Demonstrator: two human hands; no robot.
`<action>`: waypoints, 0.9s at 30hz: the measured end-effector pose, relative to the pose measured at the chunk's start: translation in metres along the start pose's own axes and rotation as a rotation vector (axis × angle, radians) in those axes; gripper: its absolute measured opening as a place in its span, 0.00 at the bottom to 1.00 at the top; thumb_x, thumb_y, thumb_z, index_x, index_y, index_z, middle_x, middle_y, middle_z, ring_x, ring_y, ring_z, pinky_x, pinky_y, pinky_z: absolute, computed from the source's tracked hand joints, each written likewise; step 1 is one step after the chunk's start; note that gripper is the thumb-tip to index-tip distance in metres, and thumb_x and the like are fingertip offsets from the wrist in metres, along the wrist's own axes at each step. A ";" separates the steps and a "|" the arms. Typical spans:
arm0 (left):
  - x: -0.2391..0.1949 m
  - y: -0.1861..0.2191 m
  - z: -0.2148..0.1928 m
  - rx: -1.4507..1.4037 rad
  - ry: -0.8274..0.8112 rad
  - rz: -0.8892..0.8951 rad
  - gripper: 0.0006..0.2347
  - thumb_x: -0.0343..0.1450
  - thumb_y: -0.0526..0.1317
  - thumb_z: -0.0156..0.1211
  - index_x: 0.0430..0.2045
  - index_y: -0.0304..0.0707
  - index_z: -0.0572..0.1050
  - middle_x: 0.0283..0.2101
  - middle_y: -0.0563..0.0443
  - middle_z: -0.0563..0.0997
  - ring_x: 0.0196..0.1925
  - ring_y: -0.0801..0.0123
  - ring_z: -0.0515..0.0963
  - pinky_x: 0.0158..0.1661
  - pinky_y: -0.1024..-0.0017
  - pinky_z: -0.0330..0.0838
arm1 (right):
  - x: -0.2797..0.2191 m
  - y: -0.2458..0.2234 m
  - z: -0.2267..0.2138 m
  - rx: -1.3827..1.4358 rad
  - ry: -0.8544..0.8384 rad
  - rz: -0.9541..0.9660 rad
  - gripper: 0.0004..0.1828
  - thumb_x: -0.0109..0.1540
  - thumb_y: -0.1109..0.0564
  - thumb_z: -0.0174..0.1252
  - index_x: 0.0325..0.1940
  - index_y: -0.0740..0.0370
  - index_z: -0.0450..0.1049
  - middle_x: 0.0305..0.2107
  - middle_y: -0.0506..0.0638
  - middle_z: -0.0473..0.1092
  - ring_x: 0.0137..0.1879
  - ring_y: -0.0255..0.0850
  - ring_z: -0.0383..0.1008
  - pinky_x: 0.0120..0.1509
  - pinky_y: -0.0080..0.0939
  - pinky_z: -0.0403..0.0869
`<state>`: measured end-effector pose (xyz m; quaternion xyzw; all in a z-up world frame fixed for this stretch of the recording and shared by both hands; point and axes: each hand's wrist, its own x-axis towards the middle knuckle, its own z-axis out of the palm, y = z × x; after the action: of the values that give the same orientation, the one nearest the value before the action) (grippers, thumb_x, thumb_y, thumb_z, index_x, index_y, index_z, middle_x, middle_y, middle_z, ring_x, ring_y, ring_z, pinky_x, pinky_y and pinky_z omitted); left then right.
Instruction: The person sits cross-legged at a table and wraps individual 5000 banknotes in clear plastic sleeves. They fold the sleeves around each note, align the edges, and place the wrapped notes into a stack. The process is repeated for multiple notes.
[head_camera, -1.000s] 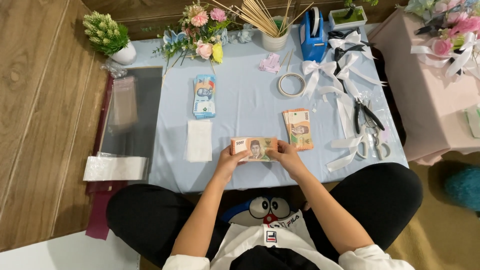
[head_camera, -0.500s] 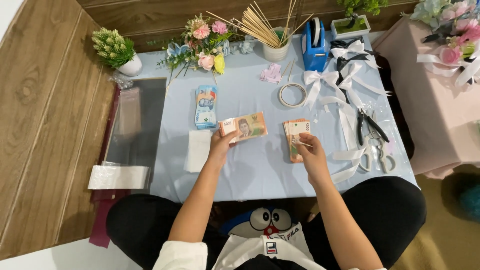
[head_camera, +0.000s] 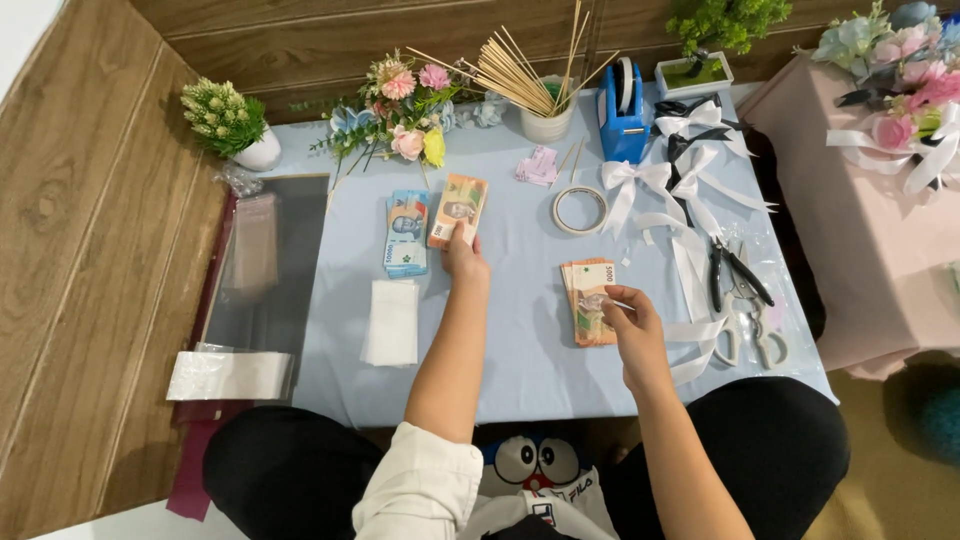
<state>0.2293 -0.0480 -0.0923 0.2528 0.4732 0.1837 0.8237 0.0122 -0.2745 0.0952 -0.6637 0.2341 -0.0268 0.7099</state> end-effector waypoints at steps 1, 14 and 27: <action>-0.008 0.000 0.002 -0.002 0.000 -0.001 0.24 0.64 0.34 0.73 0.52 0.34 0.67 0.53 0.39 0.73 0.54 0.51 0.78 0.49 0.64 0.80 | 0.003 0.003 -0.002 -0.001 0.000 -0.002 0.14 0.63 0.65 0.58 0.53 0.66 0.75 0.46 0.58 0.68 0.47 0.40 0.68 0.57 0.41 0.71; -0.129 0.032 0.041 0.128 0.393 0.092 0.26 0.65 0.36 0.72 0.54 0.33 0.65 0.52 0.39 0.76 0.58 0.49 0.78 0.56 0.58 0.77 | 0.003 0.008 -0.007 0.029 0.002 -0.051 0.12 0.63 0.65 0.58 0.51 0.64 0.74 0.44 0.54 0.68 0.43 0.36 0.67 0.55 0.38 0.71; -0.221 0.084 0.051 0.241 0.360 -0.019 0.25 0.67 0.38 0.67 0.55 0.27 0.65 0.55 0.37 0.76 0.62 0.49 0.76 0.59 0.60 0.75 | 0.006 0.009 -0.008 0.004 0.018 -0.063 0.14 0.62 0.67 0.56 0.52 0.64 0.75 0.44 0.56 0.68 0.43 0.38 0.69 0.54 0.40 0.69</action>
<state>0.1614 -0.1122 0.1308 0.3083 0.6336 0.1602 0.6913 0.0117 -0.2833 0.0846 -0.6691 0.2194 -0.0557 0.7078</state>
